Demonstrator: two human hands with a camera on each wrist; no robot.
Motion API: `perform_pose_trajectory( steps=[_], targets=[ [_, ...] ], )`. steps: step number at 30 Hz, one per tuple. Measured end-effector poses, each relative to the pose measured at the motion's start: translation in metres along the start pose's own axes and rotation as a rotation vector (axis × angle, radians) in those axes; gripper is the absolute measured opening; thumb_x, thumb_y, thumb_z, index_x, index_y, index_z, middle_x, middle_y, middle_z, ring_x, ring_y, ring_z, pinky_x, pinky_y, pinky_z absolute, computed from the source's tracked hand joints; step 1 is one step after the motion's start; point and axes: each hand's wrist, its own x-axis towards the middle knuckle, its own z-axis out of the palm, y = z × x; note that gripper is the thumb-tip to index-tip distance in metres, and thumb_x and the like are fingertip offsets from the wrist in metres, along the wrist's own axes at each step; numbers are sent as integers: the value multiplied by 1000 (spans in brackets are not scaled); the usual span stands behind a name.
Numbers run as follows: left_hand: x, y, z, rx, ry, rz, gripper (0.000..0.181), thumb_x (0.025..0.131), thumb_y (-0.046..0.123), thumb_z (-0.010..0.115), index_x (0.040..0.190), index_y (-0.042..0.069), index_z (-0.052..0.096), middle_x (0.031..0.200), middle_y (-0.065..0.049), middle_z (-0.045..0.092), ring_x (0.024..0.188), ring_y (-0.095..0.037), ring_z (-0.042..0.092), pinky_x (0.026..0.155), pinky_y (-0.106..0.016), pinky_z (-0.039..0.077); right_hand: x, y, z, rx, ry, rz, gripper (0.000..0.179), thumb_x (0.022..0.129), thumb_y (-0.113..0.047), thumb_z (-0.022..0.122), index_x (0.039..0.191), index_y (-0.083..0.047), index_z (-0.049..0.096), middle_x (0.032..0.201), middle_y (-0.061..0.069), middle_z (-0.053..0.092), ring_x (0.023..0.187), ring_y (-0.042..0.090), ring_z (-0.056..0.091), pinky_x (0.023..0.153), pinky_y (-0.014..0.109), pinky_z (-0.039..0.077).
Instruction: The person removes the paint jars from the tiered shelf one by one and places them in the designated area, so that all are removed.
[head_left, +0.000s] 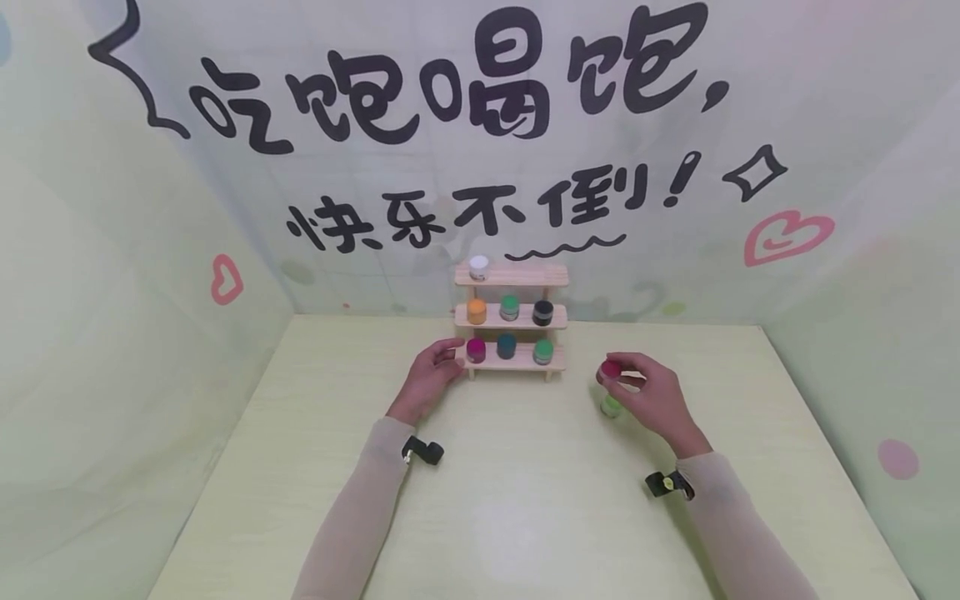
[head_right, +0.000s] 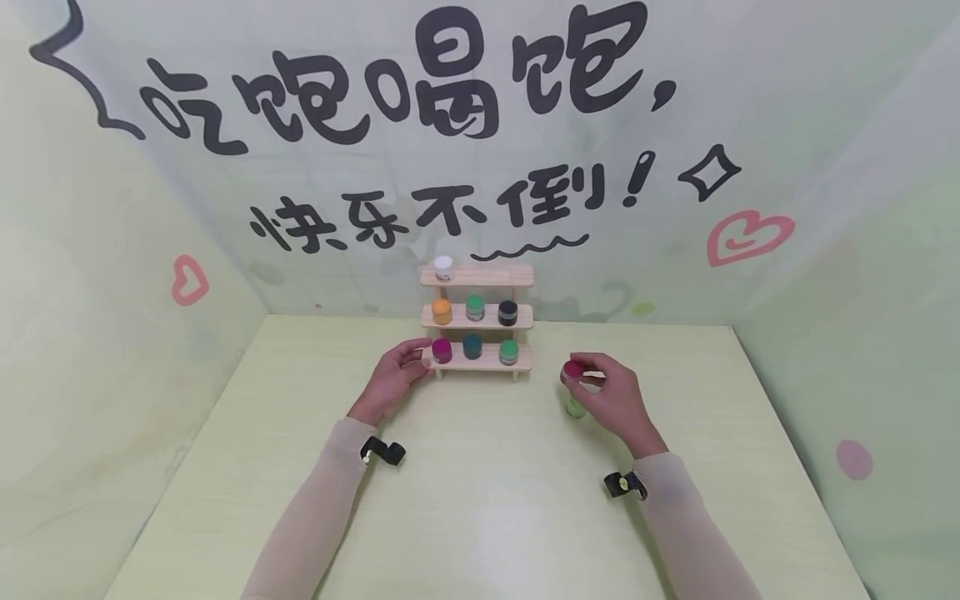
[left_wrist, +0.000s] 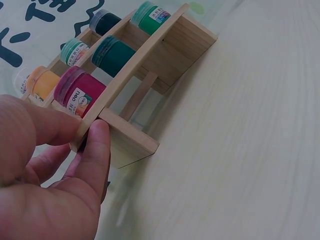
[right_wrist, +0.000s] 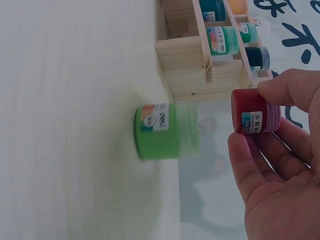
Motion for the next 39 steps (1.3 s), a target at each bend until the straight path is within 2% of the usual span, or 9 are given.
perform_pose_trajectory(
  steps=[3,9,23,28,34,37,39],
  targets=[
    [-1,1,1,6,4,6,46,97,0,67,141,11,63,125,-13,63,107,-19,65,101,-31,61,-6,4,-6,6,-1,27,43,97,-19,78,136,-3,67,128,19,71,113,22,70,88,7,56],
    [-2,2,2,-3,-6,-6,46,99,-1,63,143,11,61,126,-14,62,109,-20,64,101,-30,61,-17,13,-15,4,-1,104,47,99,-25,76,139,-3,65,132,19,68,106,-9,62,87,8,57],
    [-2,3,1,-17,-11,-11,46,98,-3,63,143,10,62,126,-14,61,108,-19,65,103,-33,61,-35,29,-25,-49,-9,133,48,99,-22,76,140,-1,63,132,21,69,106,-19,53,88,6,55],
    [-2,3,2,-38,-10,-10,46,98,-4,63,142,9,61,123,-13,61,106,-19,65,103,-33,61,-41,32,-29,-74,-38,181,50,99,-28,76,141,-3,63,133,19,69,110,-11,56,89,7,55],
    [-1,2,2,-33,-8,-3,45,98,-4,63,142,9,62,122,-13,62,105,-18,65,103,-34,61,-45,37,-33,-126,-53,185,46,99,-22,76,140,-3,64,132,18,70,121,27,66,89,7,56],
    [-2,3,2,-31,-10,0,45,98,-3,63,141,9,62,123,-14,63,105,-18,66,103,-34,61,-46,39,-37,-134,-67,180,46,98,-18,76,139,-1,63,132,21,69,124,37,65,89,8,57],
    [-2,3,2,-34,-14,0,45,98,-3,63,141,9,62,124,-14,63,106,-19,66,102,-33,61,-47,40,-39,-141,-77,178,45,98,-16,76,138,0,63,132,22,69,124,39,66,89,11,59]
  ],
)
